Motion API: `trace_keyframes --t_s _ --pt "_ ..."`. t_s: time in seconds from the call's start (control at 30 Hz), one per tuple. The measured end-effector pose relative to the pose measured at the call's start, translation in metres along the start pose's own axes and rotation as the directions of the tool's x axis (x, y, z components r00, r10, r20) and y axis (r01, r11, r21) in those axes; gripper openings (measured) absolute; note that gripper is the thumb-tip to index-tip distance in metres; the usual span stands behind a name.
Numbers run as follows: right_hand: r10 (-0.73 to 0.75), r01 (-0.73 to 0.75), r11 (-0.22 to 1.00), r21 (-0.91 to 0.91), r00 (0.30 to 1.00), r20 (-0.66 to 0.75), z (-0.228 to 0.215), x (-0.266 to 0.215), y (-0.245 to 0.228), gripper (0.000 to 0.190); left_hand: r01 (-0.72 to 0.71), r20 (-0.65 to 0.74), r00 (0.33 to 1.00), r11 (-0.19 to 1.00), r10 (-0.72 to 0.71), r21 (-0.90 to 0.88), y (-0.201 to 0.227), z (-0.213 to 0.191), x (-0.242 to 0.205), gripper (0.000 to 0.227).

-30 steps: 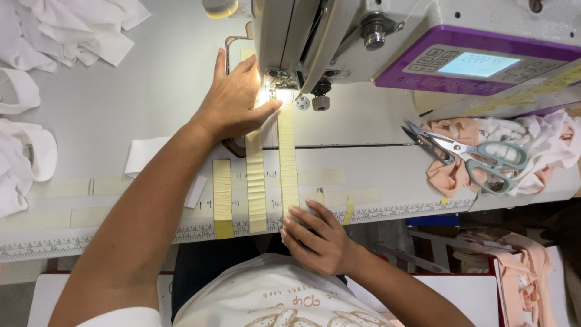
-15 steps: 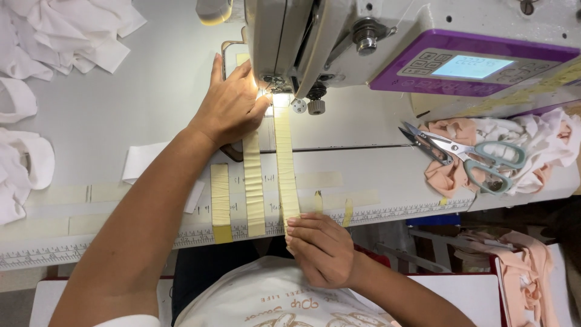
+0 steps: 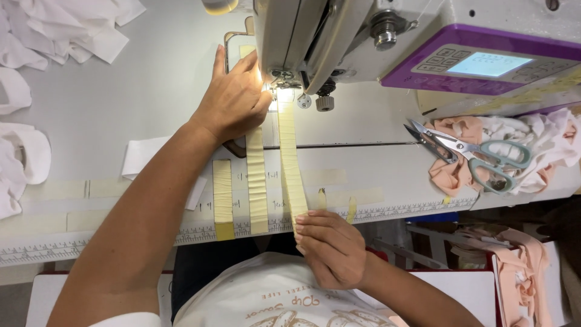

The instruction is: Using an industrial sewing machine to attach white fabric strips onto a yellow base material at a fast pace.

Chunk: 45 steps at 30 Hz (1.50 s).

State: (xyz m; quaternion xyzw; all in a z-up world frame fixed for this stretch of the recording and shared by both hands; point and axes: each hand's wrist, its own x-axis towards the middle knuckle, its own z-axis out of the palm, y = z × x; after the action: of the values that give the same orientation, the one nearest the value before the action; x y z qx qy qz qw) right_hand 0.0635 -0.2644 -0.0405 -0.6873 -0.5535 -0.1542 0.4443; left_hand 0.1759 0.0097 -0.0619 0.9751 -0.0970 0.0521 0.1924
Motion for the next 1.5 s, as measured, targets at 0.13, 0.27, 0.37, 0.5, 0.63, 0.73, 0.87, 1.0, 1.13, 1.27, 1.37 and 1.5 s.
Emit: trace_keyframes --t_s 0.13,0.27,0.37,0.5,0.63,0.73,0.87,1.0,1.13,1.27,1.37,1.5 --pt "0.022 -0.022 1.000 0.010 1.000 -0.010 -0.010 0.003 -0.002 0.012 0.000 -0.021 1.000 1.000 -0.001 -0.028 -0.001 0.001 -0.001 0.026" --pt "0.034 -0.034 0.999 0.019 0.999 -0.006 -0.016 0.003 -0.002 0.013 -0.009 -0.010 1.000 1.000 0.009 0.005 -0.001 0.002 -0.001 0.032" --pt "0.015 -0.015 1.000 0.015 1.000 -0.001 -0.018 0.003 0.001 0.014 -0.005 -0.020 1.000 1.000 0.005 -0.007 -0.001 0.001 0.000 0.034" --pt "-0.036 0.031 0.998 0.046 0.992 0.117 -0.012 0.011 0.003 0.013 0.004 -0.010 1.000 0.999 -0.005 -0.040 0.000 0.000 -0.001 0.034" --pt "-0.026 0.022 0.999 0.048 0.996 0.088 0.003 -0.001 0.010 0.012 0.016 0.004 1.000 0.998 -0.016 -0.059 0.001 -0.005 0.000 0.037" --pt "-0.028 0.024 0.999 0.039 0.993 0.111 0.005 -0.002 0.010 0.011 0.023 0.028 0.999 0.999 -0.024 0.024 -0.003 0.001 0.001 0.073" --pt "-0.039 0.035 0.999 0.035 0.990 0.133 0.007 -0.001 0.011 0.010 -0.001 0.031 1.000 0.998 -0.001 0.061 -0.005 0.003 0.001 0.073" --pt "-0.039 0.037 0.999 0.017 0.991 0.126 0.006 0.001 0.009 0.011 -0.034 -0.043 0.999 0.999 0.033 -0.017 -0.008 0.006 -0.001 0.065" --pt "-0.015 0.012 1.000 0.024 0.993 0.121 -0.007 0.005 0.003 0.013 -0.044 -0.036 0.999 0.996 0.041 -0.074 -0.006 0.002 0.000 0.039" --pt "0.037 -0.040 0.999 0.033 0.996 0.081 -0.025 0.013 -0.003 0.013 -0.039 0.004 0.999 0.999 0.039 -0.026 -0.009 0.005 0.000 0.035" --pt "0.046 -0.048 0.999 0.022 0.996 0.072 -0.036 0.019 -0.003 0.014 -0.056 -0.016 0.998 0.998 0.056 0.012 -0.010 0.007 0.000 0.034" --pt "0.015 -0.020 0.999 0.046 0.993 0.116 -0.029 0.027 -0.001 0.015 -0.061 -0.046 0.997 0.998 0.061 0.011 -0.011 0.010 0.000 0.036"
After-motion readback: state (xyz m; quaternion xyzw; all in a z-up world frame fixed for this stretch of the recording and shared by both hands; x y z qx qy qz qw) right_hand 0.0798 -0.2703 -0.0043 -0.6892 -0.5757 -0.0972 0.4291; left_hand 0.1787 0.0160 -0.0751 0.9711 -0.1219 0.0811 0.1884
